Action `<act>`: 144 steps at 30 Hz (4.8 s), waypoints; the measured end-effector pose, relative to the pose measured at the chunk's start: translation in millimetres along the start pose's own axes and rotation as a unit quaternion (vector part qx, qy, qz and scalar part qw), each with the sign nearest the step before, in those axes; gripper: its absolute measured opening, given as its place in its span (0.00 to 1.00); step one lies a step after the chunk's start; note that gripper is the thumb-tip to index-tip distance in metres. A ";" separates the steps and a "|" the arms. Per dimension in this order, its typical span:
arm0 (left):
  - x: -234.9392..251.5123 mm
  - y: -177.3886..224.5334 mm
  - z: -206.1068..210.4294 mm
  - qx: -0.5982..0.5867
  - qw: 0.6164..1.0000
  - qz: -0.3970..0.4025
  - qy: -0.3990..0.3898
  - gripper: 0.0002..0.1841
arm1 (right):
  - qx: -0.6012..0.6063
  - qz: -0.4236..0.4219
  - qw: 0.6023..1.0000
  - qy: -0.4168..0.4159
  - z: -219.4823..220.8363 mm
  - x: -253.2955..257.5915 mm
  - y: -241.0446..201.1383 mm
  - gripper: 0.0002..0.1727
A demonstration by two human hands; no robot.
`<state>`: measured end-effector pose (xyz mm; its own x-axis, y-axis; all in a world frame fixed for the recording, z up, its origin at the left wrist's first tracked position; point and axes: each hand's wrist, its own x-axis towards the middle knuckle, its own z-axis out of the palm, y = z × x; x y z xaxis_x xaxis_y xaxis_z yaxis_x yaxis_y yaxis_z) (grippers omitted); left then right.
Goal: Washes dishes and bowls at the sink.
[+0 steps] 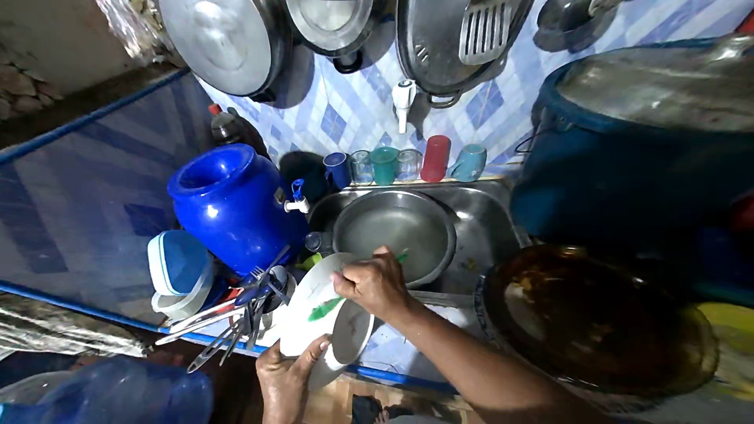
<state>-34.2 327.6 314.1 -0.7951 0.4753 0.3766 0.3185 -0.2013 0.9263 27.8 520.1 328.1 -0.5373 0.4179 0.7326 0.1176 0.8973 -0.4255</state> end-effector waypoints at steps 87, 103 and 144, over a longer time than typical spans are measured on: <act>7.6 -35.2 34.3 -0.149 0.936 -0.298 0.111 0.14 | 0.001 0.273 0.861 -0.430 -105.5 -40.4 2.2 0.29; 16.7 -88.9 26.2 -0.088 0.944 -0.307 0.079 0.23 | -0.024 0.289 0.844 -0.452 -43.7 -47.3 -8.6 0.25; 6.2 -81.8 -4.7 -0.134 0.909 -0.393 0.035 0.25 | -0.271 0.255 0.743 -0.556 -46.4 16.5 3.8 0.22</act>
<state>-67.6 343.0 240.7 -0.7572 0.5084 -0.4101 -0.4915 -0.0299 0.8703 58.1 537.0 363.2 -0.6304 0.6173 -0.4707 0.6997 0.7144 -0.0003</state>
